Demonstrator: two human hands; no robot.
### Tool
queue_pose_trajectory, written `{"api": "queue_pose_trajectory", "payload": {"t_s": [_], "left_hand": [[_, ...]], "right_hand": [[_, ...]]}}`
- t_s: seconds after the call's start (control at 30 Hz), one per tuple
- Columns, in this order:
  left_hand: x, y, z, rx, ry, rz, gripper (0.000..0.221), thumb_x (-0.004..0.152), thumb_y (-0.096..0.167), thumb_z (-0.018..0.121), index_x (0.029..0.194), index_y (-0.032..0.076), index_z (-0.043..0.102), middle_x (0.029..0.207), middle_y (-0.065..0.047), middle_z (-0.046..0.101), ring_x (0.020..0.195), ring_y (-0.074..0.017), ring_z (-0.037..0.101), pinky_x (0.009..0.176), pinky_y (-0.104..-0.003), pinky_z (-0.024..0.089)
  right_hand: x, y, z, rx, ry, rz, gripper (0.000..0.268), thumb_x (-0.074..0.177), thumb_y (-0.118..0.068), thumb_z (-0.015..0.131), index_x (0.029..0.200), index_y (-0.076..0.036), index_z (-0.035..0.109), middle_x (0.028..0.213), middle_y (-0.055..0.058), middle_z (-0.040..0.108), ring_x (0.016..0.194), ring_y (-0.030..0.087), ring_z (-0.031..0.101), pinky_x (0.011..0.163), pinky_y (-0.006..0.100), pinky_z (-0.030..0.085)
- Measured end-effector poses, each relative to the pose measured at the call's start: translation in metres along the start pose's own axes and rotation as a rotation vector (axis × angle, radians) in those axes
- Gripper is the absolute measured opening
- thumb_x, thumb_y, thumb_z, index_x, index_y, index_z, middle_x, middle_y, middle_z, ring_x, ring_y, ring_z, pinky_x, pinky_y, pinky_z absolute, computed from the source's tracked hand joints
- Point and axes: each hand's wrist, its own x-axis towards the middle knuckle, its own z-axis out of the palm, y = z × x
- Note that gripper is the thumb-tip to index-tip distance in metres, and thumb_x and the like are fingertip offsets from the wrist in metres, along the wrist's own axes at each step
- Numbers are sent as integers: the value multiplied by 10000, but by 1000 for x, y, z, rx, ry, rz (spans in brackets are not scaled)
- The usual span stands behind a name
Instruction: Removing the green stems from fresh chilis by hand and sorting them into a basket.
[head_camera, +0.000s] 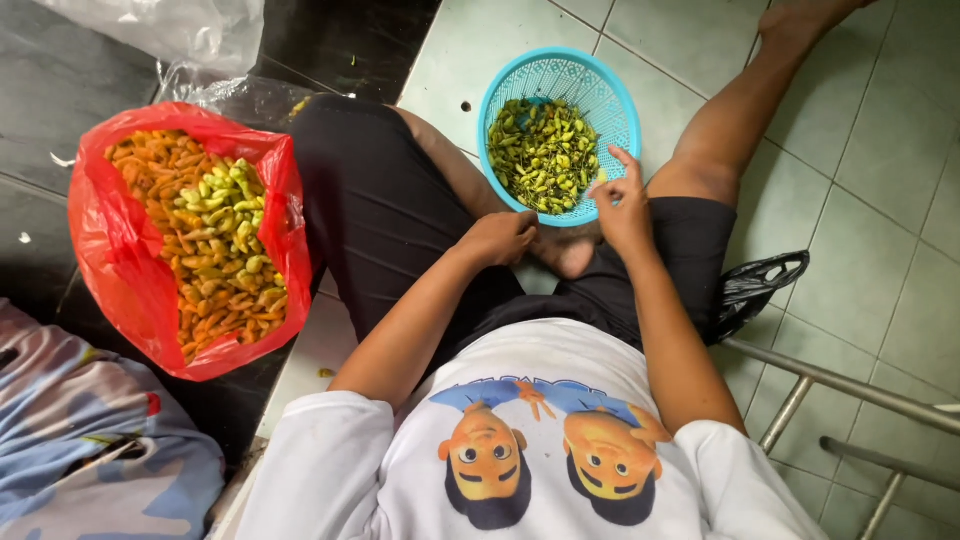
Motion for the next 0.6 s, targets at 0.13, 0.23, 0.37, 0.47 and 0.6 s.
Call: {"api": "queue_pose_trajectory", "payload": {"t_s": [0.13,0.23,0.37,0.47,0.6], "left_hand": [[-11,10,-11,-27,-23,12,407,995,336,385,1279,168,623,750,-97,727,852,-383,705,877,-522,542],[-17,17,-20,-129,-3,19,357,966,329,388,1188,176,622,596,-35,687,662,-298,716,810,-463,562],[-19,17,-28,-302,107,33,286,950,307,392,1122,215,602,516,0,647,543,-240,708,733,-416,579],[-18,16,-31,-405,161,80,304,954,268,373,1137,192,603,531,-9,650,507,-229,687,671,-386,578],[-23,20,-31,-422,263,170,339,972,264,365,1201,131,576,536,-40,652,533,-275,696,670,-442,573]], "right_hand": [[9,51,2,-33,107,40,414,971,-124,593,1379,-171,540,900,32,761,865,167,711,771,297,522],[5,45,12,-120,103,-33,257,952,-134,665,1201,-193,637,940,-16,780,913,220,716,908,328,506],[-15,13,33,191,-72,152,232,927,-210,784,1135,-127,725,831,38,780,711,69,692,658,203,572],[-20,-5,37,407,-184,137,186,955,-108,754,1108,-7,724,866,121,781,759,122,732,677,217,601],[-15,-15,46,345,-207,83,161,938,-73,751,1091,-22,750,822,105,772,685,115,706,639,243,600]]}}
